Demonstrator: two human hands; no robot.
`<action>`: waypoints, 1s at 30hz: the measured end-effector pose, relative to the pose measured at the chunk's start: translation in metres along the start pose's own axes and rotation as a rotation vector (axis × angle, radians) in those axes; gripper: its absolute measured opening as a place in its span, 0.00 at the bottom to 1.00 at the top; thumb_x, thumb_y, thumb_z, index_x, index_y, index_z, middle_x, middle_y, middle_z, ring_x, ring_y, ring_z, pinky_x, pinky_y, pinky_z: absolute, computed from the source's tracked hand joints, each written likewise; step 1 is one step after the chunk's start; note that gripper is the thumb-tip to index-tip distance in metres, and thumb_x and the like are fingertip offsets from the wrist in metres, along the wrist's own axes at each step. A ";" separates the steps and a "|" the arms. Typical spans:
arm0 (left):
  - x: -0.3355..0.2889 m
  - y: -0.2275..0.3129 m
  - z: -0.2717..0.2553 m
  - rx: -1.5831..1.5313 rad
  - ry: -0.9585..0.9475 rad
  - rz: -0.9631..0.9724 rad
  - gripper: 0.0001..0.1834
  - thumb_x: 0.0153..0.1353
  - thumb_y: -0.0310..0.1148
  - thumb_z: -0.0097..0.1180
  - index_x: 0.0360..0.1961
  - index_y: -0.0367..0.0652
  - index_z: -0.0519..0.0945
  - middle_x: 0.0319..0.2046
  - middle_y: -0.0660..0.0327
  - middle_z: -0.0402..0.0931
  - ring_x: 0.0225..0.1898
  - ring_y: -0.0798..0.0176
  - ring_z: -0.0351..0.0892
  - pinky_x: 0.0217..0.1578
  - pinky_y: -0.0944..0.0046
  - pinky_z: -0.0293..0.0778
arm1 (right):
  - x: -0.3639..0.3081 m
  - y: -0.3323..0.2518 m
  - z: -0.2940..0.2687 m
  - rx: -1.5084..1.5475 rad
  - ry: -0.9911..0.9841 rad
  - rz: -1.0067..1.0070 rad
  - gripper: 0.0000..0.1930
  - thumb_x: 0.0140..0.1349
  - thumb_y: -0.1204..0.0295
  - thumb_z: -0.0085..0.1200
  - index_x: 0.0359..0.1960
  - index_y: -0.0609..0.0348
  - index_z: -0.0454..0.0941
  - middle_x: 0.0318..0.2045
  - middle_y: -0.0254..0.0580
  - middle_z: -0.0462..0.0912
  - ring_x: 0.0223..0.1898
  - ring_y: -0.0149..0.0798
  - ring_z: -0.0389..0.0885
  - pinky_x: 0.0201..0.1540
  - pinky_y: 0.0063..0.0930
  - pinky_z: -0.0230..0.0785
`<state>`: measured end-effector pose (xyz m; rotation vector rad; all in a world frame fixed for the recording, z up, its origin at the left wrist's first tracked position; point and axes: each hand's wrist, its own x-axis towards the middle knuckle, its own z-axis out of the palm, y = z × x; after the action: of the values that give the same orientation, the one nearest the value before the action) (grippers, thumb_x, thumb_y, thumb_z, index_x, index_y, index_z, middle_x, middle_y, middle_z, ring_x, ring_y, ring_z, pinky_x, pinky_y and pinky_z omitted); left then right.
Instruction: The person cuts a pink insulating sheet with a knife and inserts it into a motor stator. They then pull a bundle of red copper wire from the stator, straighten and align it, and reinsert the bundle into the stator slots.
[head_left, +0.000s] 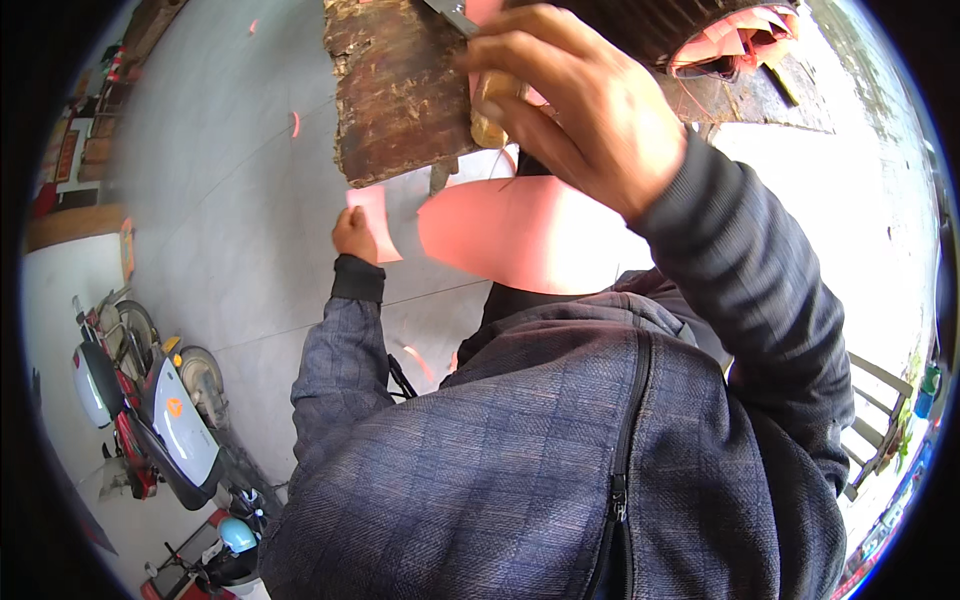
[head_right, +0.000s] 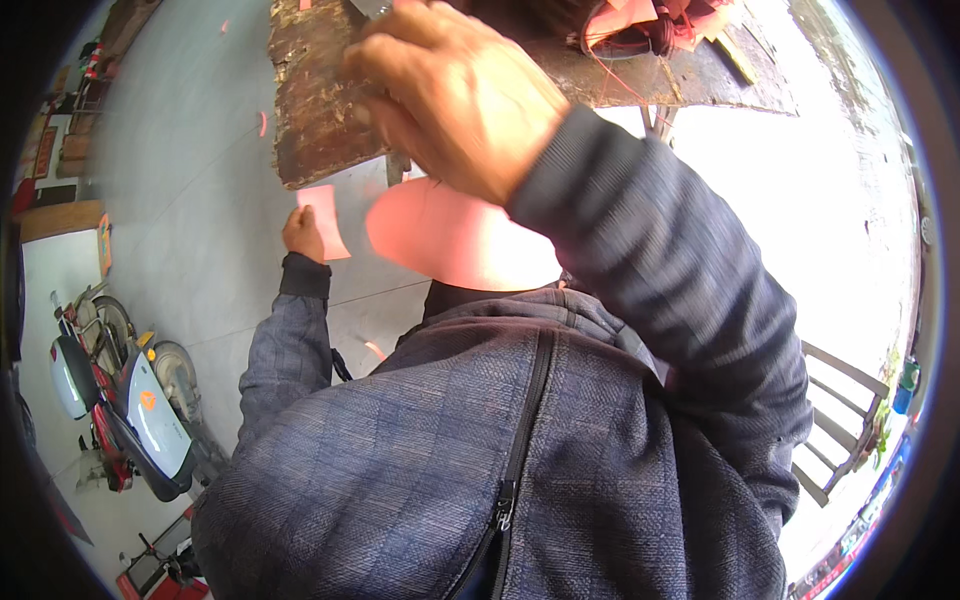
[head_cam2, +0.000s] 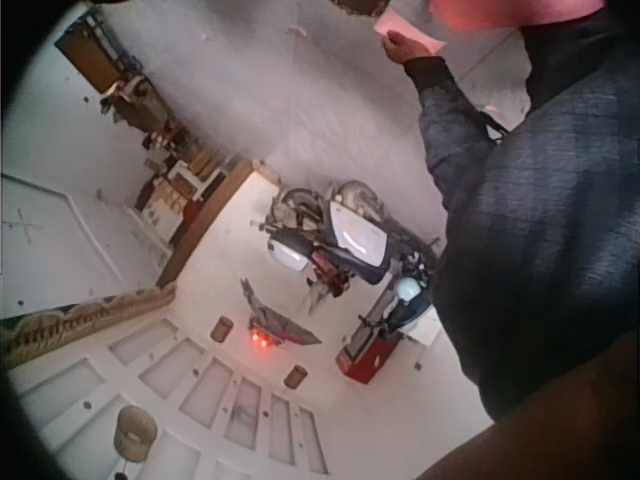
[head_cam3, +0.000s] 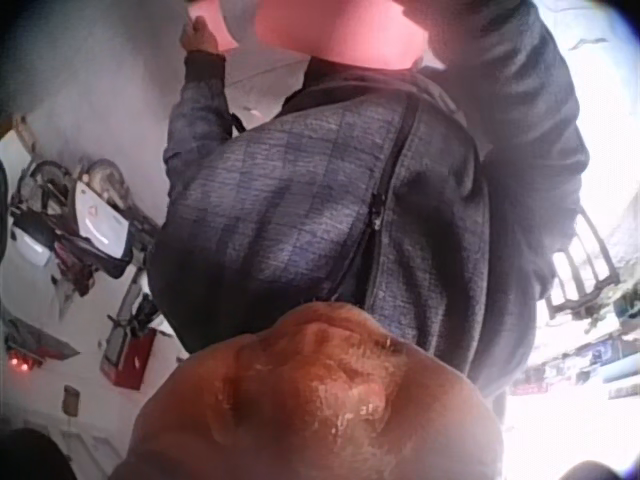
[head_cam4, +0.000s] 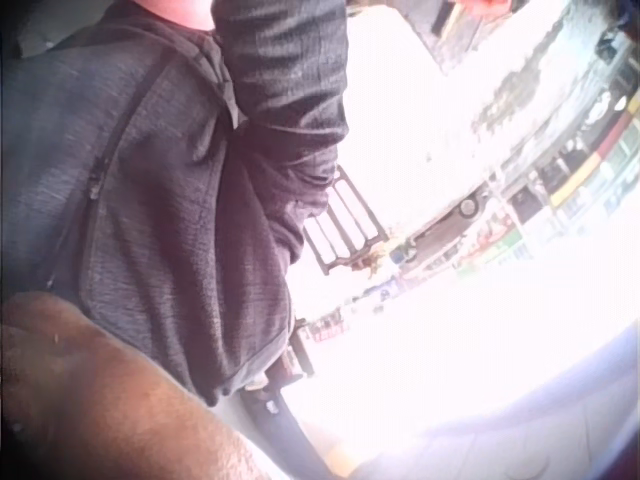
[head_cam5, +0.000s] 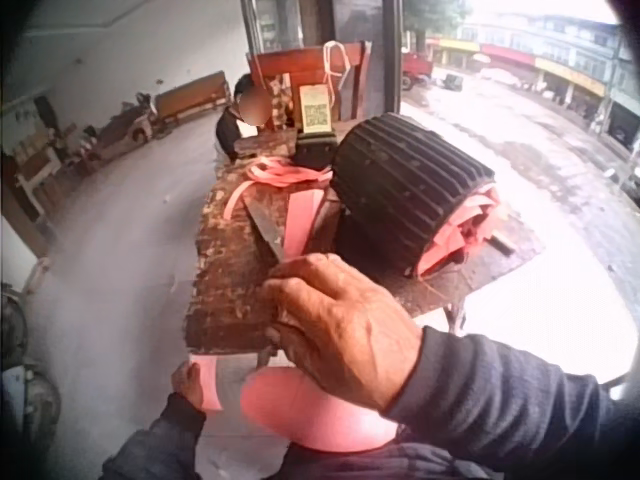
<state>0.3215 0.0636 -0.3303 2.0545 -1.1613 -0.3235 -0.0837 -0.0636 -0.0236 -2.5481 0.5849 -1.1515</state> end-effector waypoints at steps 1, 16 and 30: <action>0.004 0.006 -0.020 0.059 0.071 -0.049 0.14 0.75 0.35 0.55 0.39 0.33 0.82 0.29 0.58 0.83 0.30 0.65 0.76 0.35 0.60 0.74 | -0.008 -0.009 -0.010 -0.013 -0.037 0.010 0.16 0.67 0.77 0.57 0.56 0.62 0.81 0.47 0.55 0.84 0.47 0.56 0.86 0.51 0.41 0.80; -0.051 0.344 -0.123 -0.587 -0.666 0.231 0.09 0.76 0.28 0.59 0.50 0.33 0.82 0.38 0.62 0.86 0.39 0.74 0.83 0.43 0.69 0.79 | -0.054 -0.056 -0.063 0.203 -0.062 0.228 0.26 0.63 0.64 0.73 0.58 0.67 0.80 0.45 0.48 0.85 0.40 0.41 0.87 0.43 0.31 0.79; -0.054 0.411 -0.045 -0.577 -1.247 0.133 0.10 0.75 0.30 0.58 0.52 0.36 0.80 0.37 0.54 0.88 0.35 0.58 0.90 0.37 0.61 0.86 | -0.166 -0.040 -0.115 0.685 0.408 0.983 0.12 0.75 0.64 0.61 0.46 0.63 0.80 0.26 0.35 0.83 0.23 0.23 0.80 0.23 0.17 0.74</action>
<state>0.0558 0.0001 -0.0146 1.1422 -1.5770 -1.7883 -0.2614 0.0394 -0.0410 -1.1819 1.1125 -1.1633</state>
